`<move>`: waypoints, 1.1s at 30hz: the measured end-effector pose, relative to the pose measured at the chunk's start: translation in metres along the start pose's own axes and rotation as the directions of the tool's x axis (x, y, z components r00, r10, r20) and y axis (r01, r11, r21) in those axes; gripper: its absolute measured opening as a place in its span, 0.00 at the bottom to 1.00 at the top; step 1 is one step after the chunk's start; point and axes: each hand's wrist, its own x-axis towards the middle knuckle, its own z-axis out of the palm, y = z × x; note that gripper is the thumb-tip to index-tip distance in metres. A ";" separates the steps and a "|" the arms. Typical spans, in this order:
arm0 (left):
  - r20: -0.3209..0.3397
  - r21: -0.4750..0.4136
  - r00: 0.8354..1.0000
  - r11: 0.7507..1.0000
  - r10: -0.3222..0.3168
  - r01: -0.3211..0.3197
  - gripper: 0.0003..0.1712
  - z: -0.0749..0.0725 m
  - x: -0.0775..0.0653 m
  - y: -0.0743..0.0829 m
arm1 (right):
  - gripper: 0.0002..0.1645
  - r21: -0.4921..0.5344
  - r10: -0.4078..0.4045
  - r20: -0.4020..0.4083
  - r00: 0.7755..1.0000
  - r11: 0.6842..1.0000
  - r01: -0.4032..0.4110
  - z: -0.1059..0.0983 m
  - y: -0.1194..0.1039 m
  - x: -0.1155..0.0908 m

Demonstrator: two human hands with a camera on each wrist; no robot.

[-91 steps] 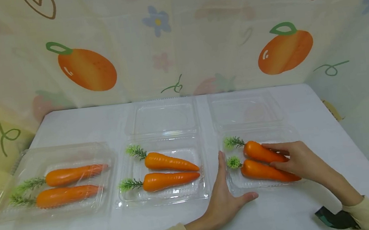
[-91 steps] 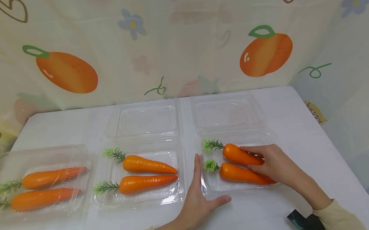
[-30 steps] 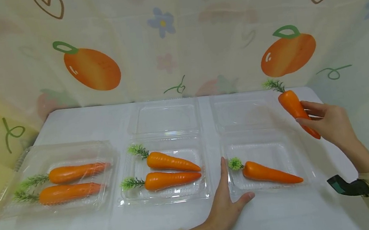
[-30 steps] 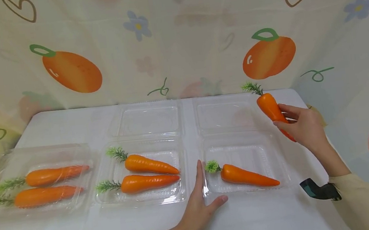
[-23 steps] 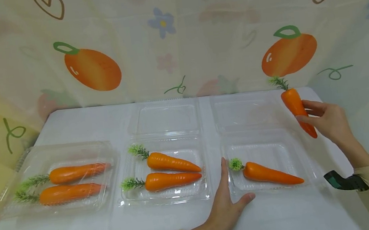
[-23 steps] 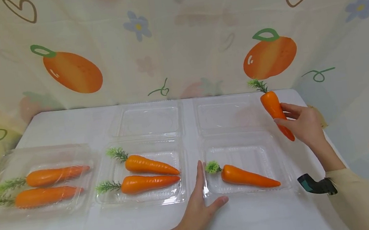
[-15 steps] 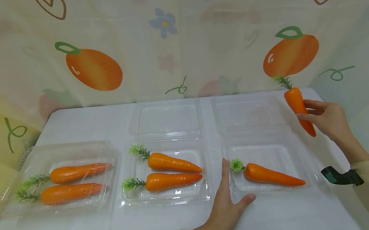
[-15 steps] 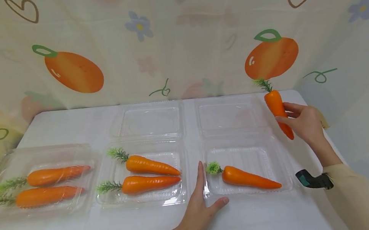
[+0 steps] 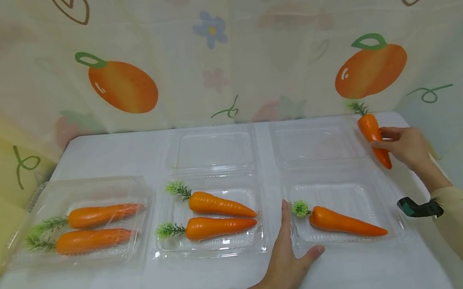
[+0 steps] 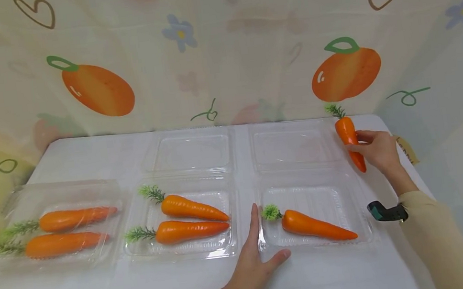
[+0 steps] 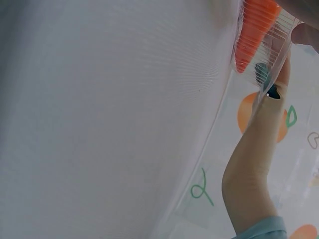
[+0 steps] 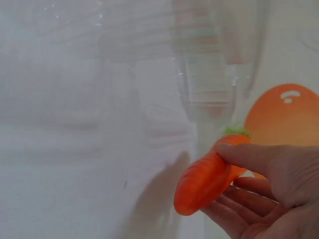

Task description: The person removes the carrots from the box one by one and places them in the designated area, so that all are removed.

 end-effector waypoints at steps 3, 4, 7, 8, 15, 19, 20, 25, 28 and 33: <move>-0.008 0.011 1.000 1.000 -0.006 0.007 0.62 -0.001 -0.001 -0.001 | 0.39 0.004 -0.033 -0.003 0.999 0.999 0.033 0.006 0.003 0.004; -0.009 0.013 1.000 1.000 -0.012 0.012 0.62 -0.001 -0.001 -0.001 | 0.39 0.003 -0.040 0.000 0.999 0.999 0.040 0.008 0.004 0.006; -0.008 0.010 1.000 1.000 -0.029 0.029 0.62 -0.002 -0.003 -0.001 | 0.37 0.001 -0.044 0.024 0.999 0.999 0.044 0.013 0.006 0.008; -0.004 0.004 0.999 0.999 -0.032 0.032 0.62 -0.002 -0.003 -0.001 | 0.37 -0.005 -0.041 0.032 0.999 0.999 0.041 0.014 0.007 0.009; 0.003 -0.009 1.000 1.000 -0.029 0.029 0.62 -0.001 -0.004 0.000 | 0.34 -0.048 -0.060 0.038 0.997 0.997 0.062 0.018 0.009 0.011; -0.008 0.005 1.000 1.000 -0.029 0.029 0.62 -0.001 -0.003 0.000 | 0.33 -0.069 -0.075 0.032 0.997 0.995 0.077 0.020 0.009 0.012; -0.011 0.007 1.000 1.000 -0.028 0.028 0.62 -0.002 -0.003 -0.001 | 0.33 -0.077 -0.077 0.031 0.997 0.994 0.079 0.020 0.009 0.012; -0.014 -0.001 1.000 1.000 -0.010 0.010 0.63 -0.003 0.001 0.000 | 0.34 -0.115 -0.080 0.034 0.996 0.990 0.083 0.017 0.007 0.011; -0.016 0.003 1.000 1.000 -0.001 0.001 0.63 -0.003 0.004 0.002 | 0.36 -0.119 -0.076 0.046 0.996 0.990 0.081 0.013 0.006 0.009; -0.005 0.004 1.000 1.000 0.018 -0.018 0.64 -0.005 0.008 0.007 | 0.36 -0.104 -0.067 0.060 0.996 0.992 0.073 0.006 0.000 0.001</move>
